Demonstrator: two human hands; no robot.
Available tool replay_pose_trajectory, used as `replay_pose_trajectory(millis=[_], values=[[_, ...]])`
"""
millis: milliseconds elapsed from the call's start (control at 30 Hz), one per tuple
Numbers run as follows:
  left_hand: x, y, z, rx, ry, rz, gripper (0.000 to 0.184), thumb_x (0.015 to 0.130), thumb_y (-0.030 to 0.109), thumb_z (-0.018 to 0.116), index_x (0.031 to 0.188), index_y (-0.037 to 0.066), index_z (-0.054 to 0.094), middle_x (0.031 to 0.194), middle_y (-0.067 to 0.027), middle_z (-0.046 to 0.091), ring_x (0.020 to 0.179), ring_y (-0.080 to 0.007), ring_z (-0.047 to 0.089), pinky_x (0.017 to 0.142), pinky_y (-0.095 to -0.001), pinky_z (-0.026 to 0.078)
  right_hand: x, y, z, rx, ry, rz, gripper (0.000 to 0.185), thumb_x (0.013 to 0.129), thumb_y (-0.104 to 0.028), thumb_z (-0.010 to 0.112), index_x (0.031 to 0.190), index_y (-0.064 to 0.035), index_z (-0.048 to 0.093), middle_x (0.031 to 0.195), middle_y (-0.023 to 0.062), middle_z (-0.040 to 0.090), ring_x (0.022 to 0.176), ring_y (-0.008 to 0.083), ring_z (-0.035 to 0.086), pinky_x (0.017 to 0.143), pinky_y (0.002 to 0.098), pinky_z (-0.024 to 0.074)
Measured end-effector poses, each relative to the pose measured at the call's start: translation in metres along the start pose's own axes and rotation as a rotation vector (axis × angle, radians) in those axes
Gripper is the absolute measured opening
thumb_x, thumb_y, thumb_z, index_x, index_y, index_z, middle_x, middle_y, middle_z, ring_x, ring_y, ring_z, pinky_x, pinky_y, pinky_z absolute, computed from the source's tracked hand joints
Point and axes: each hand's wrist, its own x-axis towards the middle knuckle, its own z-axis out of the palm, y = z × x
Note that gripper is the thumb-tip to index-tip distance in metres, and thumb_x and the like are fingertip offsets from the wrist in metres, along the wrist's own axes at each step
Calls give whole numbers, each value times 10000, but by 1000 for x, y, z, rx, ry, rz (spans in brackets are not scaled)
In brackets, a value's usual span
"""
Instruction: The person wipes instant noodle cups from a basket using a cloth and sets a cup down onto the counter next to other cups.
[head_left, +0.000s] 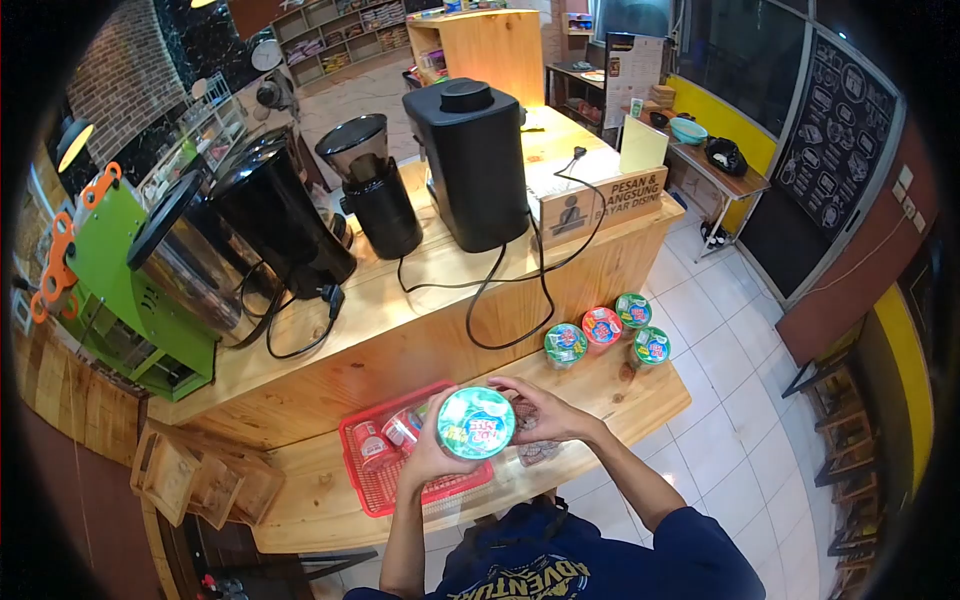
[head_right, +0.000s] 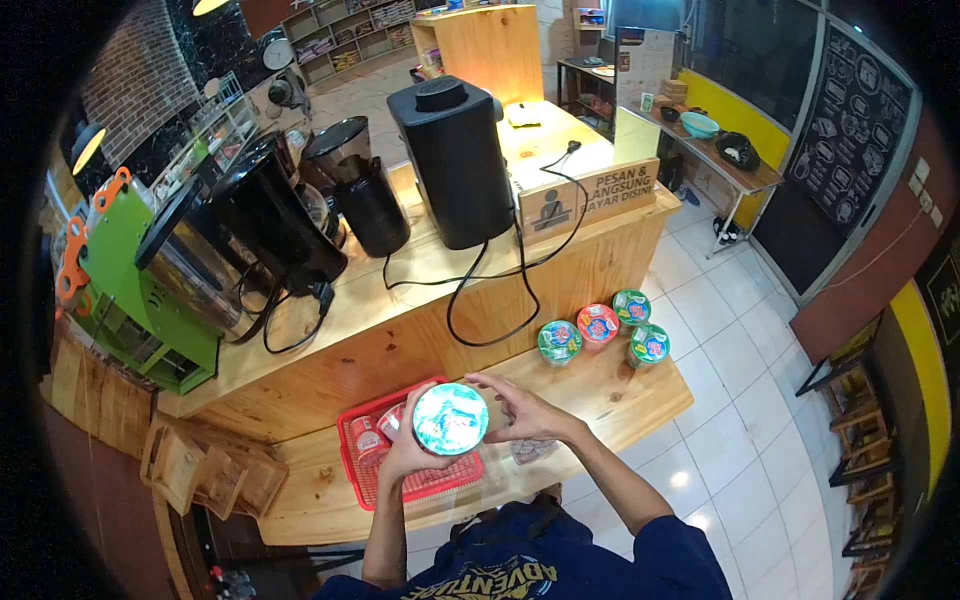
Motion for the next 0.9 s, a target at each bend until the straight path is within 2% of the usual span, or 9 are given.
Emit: replay_pose_trajectory(millis=[33, 67, 167, 300, 433, 467, 567, 667, 900], values=[[4, 4, 4, -170, -8, -61, 1158, 518, 148, 955, 1508, 69, 359, 1442, -146, 467, 1401, -282, 434, 1183, -417, 347, -1, -4, -1, 78, -19, -53, 1048, 703, -100, 899, 1586, -136, 337, 1531, 118, 441, 1418, 235, 443, 1146, 392, 412], [8, 1, 4, -115, -34, -15, 1106, 555, 98, 929, 1497, 69, 351, 1472, -149, 472, 1413, -248, 433, 1193, -399, 330, -2, -5, -3, -79, -17, -156, 1103, 707, -85, 908, 1608, -140, 274, 1551, 122, 421, 1433, 240, 430, 1167, 390, 399], [22, -7, 9, -186, -120, 39, 1055, 597, 60, 905, 1487, 80, 339, 1449, -149, 485, 1400, -232, 441, 1182, -382, 332, -20, -17, -2, 40, 70, -74, 1122, 708, -128, 933, 1600, -133, 252, 1544, 108, 433, 1435, 245, 429, 1199, 397, 362], [33, -25, 23, -289, -268, -56, 991, 636, 27, 868, 1472, 51, 335, 1447, -128, 484, 1390, -214, 443, 1188, -367, 306, -43, -4, -1, 71, 189, -9, 1201, 655, -121, 965, 1604, -138, 229, 1529, 109, 447, 1410, 248, 457, 1175, 391, 381], [43, -45, 50, -331, -316, -105, 1001, 679, 106, 816, 1548, 23, 326, 1589, -145, 387, 1496, -235, 342, 1251, -395, 217, -66, 16, 3, 98, 356, 53, 1219, 634, -117, 974, 1597, -135, 226, 1504, 117, 463, 1394, 250, 474, 1160, 390, 400], [50, -45, 56, -291, -360, -61, 1044, 702, 198, 792, 1598, 26, 284, 1673, -160, 272, 1559, -253, 231, 1274, -412, 162, -71, 30, 2, 64, 405, 26, 1211, 633, -116, 973, 1592, -132, 232, 1501, 120, 464, 1392, 250, 475, 1159, 389, 401], [67, -68, 71, -171, -437, 35, 1081, 715, 271, 782, 1622, 33, 244, 1699, -156, 218, 1582, -255, 164, 1282, -412, 131, -85, 53, -2, -32, 541, -20, 1213, 622, -141, 980, 1572, -113, 226, 1477, 135, 473, 1380, 260, 486, 1150, 388, 409], [79, -82, 91, -128, -505, 6, 1129, 725, 325, 782, 1643, 44, 188, 1710, -139, 184, 1591, -252, 126, 1287, -410, 102, -99, 77, -5, -67, 630, -17, 1207, 619, -182, 987, 1551, -89, 226, 1469, 164, 485, 1375, 274, 500, 1132, 395, 429], [101, -102, 127, -405, -549, -170, 1124, 780, 452, 656, 1659, 51, 82, 1739, -118, 38, 1603, -256, 11, 1286, -406, 21, -115, 107, -23, 16, 737, -7, 1190, 626, -171, 985, 1546, -88, 236, 1453, 160, 504, 1354, 276, 524, 1120, 401, 444]])
